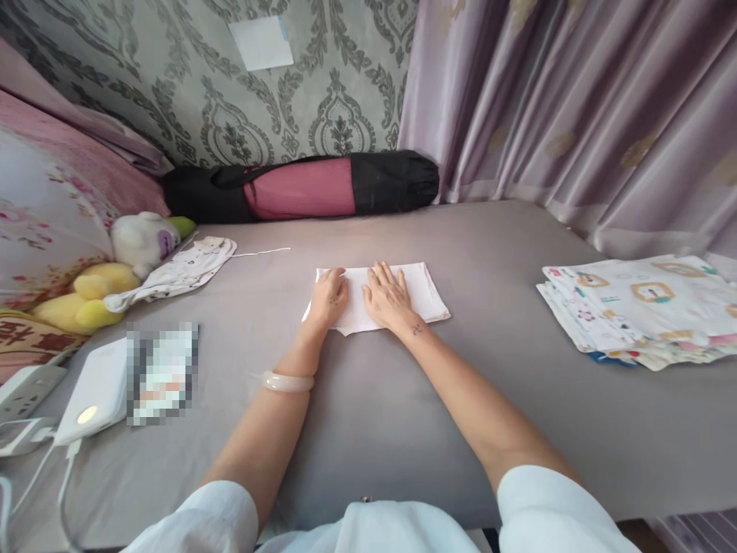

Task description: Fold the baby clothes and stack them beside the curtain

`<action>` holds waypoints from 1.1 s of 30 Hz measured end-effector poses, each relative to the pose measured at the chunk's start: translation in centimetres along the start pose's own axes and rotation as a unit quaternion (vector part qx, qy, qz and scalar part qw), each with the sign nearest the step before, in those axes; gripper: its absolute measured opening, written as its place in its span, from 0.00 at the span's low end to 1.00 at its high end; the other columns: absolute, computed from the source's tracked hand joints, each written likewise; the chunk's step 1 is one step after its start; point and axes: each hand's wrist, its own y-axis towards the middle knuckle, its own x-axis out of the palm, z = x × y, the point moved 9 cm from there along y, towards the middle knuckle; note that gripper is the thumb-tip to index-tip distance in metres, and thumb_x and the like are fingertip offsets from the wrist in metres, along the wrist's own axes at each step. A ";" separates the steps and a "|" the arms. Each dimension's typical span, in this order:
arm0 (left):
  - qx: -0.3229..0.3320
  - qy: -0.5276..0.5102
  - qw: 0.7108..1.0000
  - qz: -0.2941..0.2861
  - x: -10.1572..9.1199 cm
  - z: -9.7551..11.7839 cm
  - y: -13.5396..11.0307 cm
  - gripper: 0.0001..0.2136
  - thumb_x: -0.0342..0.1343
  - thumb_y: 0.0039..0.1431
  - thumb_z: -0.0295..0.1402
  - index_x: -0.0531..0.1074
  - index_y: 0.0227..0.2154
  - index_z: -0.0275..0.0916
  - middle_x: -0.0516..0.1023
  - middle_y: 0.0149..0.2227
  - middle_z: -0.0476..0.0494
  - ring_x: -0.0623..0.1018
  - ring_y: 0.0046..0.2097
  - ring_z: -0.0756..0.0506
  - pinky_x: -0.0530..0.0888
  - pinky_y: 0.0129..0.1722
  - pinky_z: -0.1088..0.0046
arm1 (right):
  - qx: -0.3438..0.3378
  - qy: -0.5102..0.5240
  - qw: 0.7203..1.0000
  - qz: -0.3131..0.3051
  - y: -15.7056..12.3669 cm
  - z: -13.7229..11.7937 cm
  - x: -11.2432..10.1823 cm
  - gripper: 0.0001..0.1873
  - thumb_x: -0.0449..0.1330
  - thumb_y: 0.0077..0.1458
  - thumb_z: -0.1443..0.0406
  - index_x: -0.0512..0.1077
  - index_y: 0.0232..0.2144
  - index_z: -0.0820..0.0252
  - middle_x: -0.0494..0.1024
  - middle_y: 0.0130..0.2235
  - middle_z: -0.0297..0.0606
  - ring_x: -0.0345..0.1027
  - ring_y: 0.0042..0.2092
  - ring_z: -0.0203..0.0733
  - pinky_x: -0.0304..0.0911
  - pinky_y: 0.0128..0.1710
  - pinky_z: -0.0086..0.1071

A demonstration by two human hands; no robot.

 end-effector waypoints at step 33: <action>0.072 0.388 0.906 -0.156 3.4 -0.6 -1.3 0.17 0.47 0.66 0.38 0.67 0.55 0.40 0.67 0.62 0.35 0.60 0.67 0.36 0.50 0.66 0.49 | 0.056 0.043 0.997 -0.040 -0.5 5.9 0.9 0.30 0.37 0.68 0.58 0.55 0.66 0.64 0.54 0.69 0.43 0.41 0.70 0.46 0.35 0.68 0.49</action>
